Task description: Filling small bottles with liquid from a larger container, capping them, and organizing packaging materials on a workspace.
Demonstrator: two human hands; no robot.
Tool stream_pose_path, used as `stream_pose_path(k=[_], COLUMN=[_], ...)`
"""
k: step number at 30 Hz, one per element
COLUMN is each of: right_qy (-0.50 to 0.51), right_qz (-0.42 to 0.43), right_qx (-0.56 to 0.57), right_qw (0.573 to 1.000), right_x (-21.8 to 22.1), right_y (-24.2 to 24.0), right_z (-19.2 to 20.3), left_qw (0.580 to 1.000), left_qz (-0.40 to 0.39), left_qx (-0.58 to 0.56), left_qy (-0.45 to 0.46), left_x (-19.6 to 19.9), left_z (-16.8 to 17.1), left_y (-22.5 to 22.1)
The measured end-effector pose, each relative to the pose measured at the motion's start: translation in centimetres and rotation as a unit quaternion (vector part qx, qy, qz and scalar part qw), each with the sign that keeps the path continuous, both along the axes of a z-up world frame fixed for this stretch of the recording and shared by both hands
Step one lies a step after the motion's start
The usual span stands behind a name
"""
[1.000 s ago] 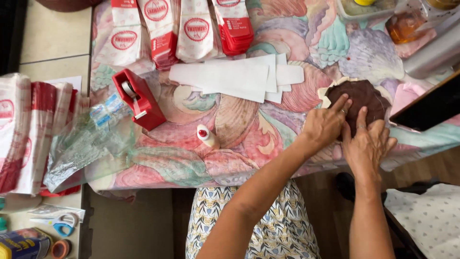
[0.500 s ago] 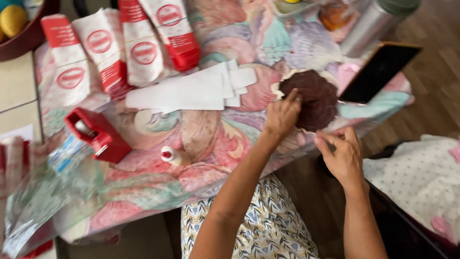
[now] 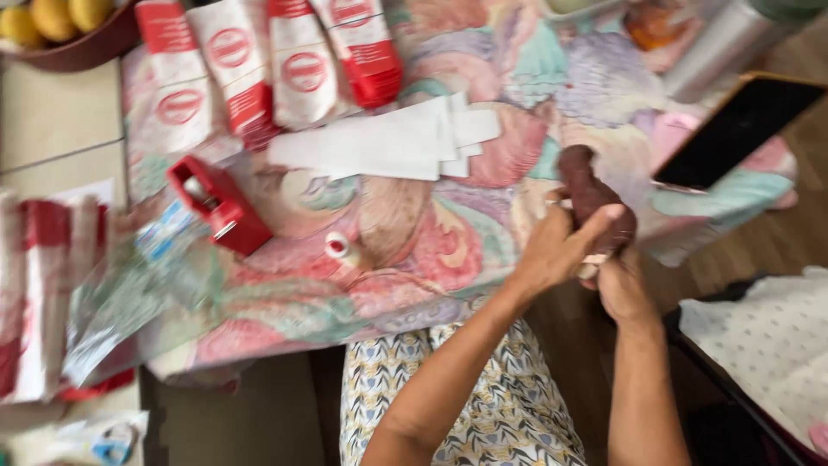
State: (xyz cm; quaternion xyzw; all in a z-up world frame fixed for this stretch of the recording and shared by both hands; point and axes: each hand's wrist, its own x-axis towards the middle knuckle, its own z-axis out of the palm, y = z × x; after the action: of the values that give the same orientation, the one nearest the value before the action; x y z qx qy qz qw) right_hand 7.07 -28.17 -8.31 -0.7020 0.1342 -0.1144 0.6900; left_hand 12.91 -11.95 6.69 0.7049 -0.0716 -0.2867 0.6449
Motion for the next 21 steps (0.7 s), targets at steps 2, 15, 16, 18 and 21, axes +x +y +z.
stream_pose_path(k=[2, 15, 16, 18, 21], right_qy=[0.125, -0.031, -0.03, -0.028, -0.103], right_qz=[0.024, -0.25, -0.244, -0.24, -0.218], right_qx=[-0.082, 0.01, 0.01, -0.001, -0.103], right_qw=[0.988, 0.968, 0.969, 0.97, 0.965], right_x=[-0.9, -1.9, -2.1, -2.4, -4.1], right_y=[2.4, 4.1, 3.7, 3.0, 4.9], right_z=[7.1, -0.6, -0.9, -1.4, 1.5], left_qw=[0.999, 0.979, 0.978, 0.982, 0.988], left_qz=[0.045, 0.198, 0.204, 0.17, 0.136], left_qx=[0.003, 0.041, 0.041, 0.066, 0.078], left_qy=[0.017, -0.005, -0.004, -0.05, -0.016], left_x=[-0.6, -2.3, -2.4, -2.7, -2.8], left_z=[-0.3, -3.2, -3.6, -4.6, -3.1], left_y=[0.1, -0.6, -0.7, -0.8, 0.9])
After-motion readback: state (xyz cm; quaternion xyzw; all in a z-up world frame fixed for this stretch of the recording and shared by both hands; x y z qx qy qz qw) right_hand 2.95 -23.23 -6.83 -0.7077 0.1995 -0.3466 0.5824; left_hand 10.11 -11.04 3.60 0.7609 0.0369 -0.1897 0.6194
